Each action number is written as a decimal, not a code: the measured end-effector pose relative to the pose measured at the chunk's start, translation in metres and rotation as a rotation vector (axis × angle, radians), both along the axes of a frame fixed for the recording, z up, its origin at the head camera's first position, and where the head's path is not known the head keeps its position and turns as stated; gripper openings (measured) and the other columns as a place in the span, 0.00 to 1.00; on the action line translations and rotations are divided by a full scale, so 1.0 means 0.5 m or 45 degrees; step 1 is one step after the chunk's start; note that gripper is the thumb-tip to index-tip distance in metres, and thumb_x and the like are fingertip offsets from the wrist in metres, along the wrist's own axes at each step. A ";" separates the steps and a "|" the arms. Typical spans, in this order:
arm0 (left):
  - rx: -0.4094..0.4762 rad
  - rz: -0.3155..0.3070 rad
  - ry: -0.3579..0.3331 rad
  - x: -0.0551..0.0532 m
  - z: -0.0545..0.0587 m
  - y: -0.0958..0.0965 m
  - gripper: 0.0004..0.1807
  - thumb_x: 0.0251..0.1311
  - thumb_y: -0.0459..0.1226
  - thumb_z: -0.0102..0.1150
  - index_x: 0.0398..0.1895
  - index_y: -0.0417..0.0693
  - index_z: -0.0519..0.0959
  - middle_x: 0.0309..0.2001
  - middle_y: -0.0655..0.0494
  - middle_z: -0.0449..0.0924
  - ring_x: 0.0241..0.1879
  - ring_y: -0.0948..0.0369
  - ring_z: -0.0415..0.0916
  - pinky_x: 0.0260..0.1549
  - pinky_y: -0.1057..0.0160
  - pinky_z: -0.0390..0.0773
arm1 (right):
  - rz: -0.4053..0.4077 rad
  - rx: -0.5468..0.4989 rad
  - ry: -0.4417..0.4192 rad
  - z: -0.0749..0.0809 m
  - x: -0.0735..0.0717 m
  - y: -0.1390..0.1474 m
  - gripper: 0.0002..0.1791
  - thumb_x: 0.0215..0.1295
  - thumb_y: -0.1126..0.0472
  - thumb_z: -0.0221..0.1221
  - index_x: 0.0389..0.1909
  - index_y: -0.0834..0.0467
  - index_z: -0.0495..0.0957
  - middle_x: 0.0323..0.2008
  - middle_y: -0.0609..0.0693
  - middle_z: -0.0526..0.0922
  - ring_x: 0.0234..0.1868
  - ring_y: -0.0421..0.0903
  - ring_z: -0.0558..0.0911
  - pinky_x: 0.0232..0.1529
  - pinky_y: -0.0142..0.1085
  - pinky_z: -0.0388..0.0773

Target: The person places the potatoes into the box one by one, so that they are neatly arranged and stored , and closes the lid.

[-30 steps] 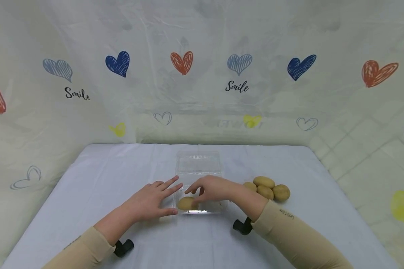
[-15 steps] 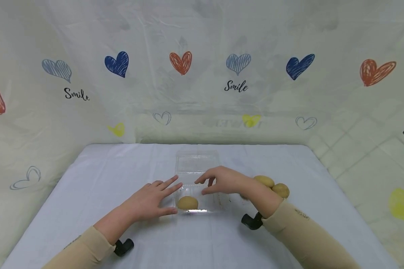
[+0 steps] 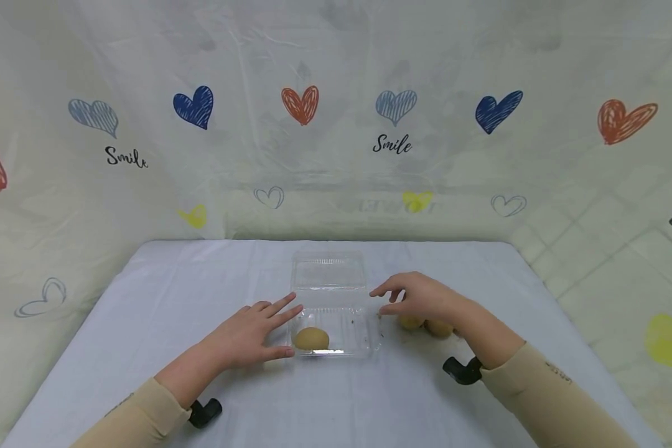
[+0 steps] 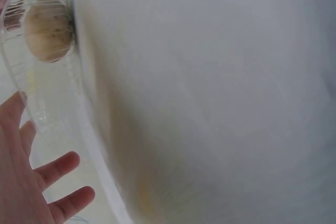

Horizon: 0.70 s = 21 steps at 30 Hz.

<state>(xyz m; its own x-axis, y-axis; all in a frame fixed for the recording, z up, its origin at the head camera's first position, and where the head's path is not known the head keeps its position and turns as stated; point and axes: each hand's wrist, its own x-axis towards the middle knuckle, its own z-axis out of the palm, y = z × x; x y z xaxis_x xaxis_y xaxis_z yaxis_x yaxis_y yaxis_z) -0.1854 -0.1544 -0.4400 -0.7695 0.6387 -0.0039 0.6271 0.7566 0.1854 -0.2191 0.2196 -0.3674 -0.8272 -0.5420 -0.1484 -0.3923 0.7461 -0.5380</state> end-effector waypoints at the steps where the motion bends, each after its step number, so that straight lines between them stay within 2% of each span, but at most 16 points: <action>1: -0.001 0.000 0.001 0.000 -0.001 0.000 0.46 0.60 0.71 0.48 0.79 0.68 0.53 0.79 0.69 0.38 0.67 0.51 0.63 0.59 0.39 0.66 | -0.013 0.006 -0.001 -0.001 0.001 0.011 0.17 0.63 0.52 0.68 0.53 0.44 0.84 0.50 0.41 0.83 0.45 0.40 0.79 0.44 0.37 0.78; 5: 0.000 0.000 -0.002 -0.002 -0.002 0.000 0.46 0.60 0.71 0.49 0.79 0.68 0.53 0.80 0.69 0.38 0.68 0.52 0.63 0.59 0.40 0.66 | -0.050 0.034 -0.018 -0.009 0.007 0.051 0.17 0.64 0.53 0.67 0.54 0.47 0.84 0.50 0.44 0.83 0.46 0.43 0.79 0.47 0.41 0.76; 11: 0.000 -0.003 -0.010 -0.001 0.002 0.001 0.46 0.60 0.69 0.51 0.79 0.67 0.53 0.80 0.65 0.42 0.68 0.52 0.63 0.59 0.40 0.66 | -0.110 0.118 -0.033 -0.017 0.013 0.086 0.18 0.63 0.52 0.67 0.55 0.47 0.84 0.53 0.43 0.82 0.53 0.49 0.78 0.54 0.51 0.73; 15: -0.004 0.000 -0.007 0.001 0.005 0.001 0.46 0.60 0.69 0.51 0.79 0.67 0.53 0.80 0.64 0.42 0.68 0.52 0.63 0.58 0.39 0.67 | -0.108 0.153 -0.041 -0.023 0.007 0.096 0.21 0.61 0.47 0.68 0.55 0.46 0.84 0.54 0.41 0.81 0.55 0.50 0.78 0.57 0.52 0.72; 21: 0.002 -0.007 -0.002 0.003 0.008 0.002 0.46 0.60 0.69 0.51 0.79 0.66 0.54 0.80 0.64 0.42 0.67 0.52 0.63 0.58 0.40 0.67 | -0.092 0.224 -0.055 -0.036 -0.008 0.104 0.25 0.58 0.46 0.70 0.57 0.47 0.82 0.56 0.43 0.80 0.56 0.49 0.77 0.58 0.52 0.72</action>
<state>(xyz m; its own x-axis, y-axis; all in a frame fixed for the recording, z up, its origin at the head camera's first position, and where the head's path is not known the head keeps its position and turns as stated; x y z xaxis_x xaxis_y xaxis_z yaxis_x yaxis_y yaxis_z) -0.1841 -0.1534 -0.4363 -0.7659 0.6429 -0.0045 0.6309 0.7529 0.1876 -0.2228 0.2717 -0.3856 -0.8536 -0.4440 -0.2723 -0.3136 0.8555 -0.4119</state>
